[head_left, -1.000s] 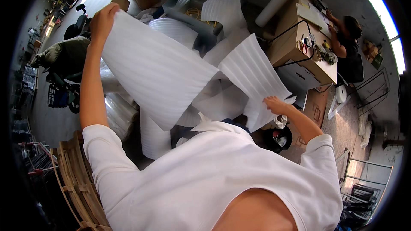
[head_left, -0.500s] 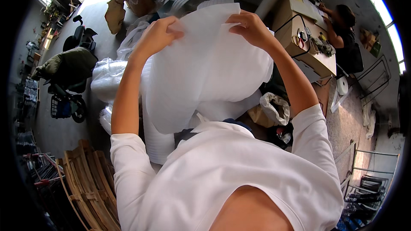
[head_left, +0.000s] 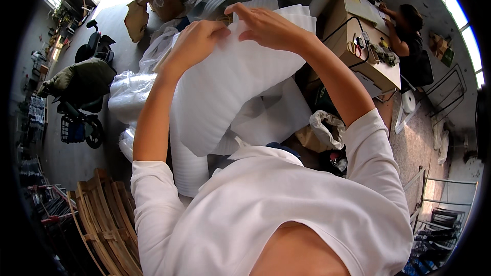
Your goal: The person uses yellow-handled scissors to cut a large white sheet of bubble wrap into smaller pieces. They repeatedly lift, position, and cut the material, then fold and stack the cut pieces on the floor.
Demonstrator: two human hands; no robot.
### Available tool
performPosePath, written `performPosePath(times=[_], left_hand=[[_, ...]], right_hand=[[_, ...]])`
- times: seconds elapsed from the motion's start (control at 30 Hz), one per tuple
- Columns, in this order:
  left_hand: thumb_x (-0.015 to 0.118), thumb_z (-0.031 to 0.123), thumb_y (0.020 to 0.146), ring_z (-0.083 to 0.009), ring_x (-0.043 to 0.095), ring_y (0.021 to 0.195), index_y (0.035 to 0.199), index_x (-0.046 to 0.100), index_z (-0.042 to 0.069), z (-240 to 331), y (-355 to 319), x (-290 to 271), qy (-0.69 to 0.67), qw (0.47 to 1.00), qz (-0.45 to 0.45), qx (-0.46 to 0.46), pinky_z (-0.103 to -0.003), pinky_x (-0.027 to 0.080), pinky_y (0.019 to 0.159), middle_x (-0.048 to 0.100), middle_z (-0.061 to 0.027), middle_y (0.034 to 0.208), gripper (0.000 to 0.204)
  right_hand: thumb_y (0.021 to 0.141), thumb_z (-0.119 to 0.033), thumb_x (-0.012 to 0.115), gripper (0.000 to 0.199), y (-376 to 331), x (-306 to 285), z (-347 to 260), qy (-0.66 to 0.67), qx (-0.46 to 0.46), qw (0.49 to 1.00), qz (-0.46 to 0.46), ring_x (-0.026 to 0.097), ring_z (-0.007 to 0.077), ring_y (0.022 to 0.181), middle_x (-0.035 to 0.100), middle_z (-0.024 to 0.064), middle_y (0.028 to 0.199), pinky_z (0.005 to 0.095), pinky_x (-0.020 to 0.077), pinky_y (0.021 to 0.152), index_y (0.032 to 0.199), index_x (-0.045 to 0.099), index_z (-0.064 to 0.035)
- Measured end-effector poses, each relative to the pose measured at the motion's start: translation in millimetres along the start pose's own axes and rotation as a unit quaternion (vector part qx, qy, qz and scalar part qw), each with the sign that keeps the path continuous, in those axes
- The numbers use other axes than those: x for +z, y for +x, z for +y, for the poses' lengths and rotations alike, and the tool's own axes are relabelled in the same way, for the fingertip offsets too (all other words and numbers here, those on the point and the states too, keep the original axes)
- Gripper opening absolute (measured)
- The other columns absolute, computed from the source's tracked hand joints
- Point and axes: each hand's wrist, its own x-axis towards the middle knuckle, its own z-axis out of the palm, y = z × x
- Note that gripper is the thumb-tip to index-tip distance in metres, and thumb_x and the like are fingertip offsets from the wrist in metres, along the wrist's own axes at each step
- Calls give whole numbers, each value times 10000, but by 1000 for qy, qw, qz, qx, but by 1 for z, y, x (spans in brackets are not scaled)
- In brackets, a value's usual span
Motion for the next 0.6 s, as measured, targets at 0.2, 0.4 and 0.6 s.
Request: performPosePath(times=[0.2,0.4,0.6], left_hand=[[481,248,806,-306,571,735,806,594,67,-40,17,8,-29,987,155,-25,-351,435,643,603,-123,748,213],[381,359,858,-364,554,764,899,569,163,-186,-19,-110,314,894,283,-148,-435,434,595,602,-133,789,274],[438,212,838,-322,571,753,846,568,123,-147,-15,-100,328,921,205,-43,-389,452,602,605,-110,801,158]], right_hand=[[616,-61,597,217,-29,6,-25,-92,-168,976,106,494,213,749,499,56,748,289,382,626,810,500,-64],[710,-176,573,214,-278,104,38,11,-1,937,-348,505,232,852,507,74,833,356,414,731,878,495,-68],[691,-61,582,164,-279,84,70,36,146,960,-237,476,322,800,487,146,782,400,372,712,827,510,-2]])
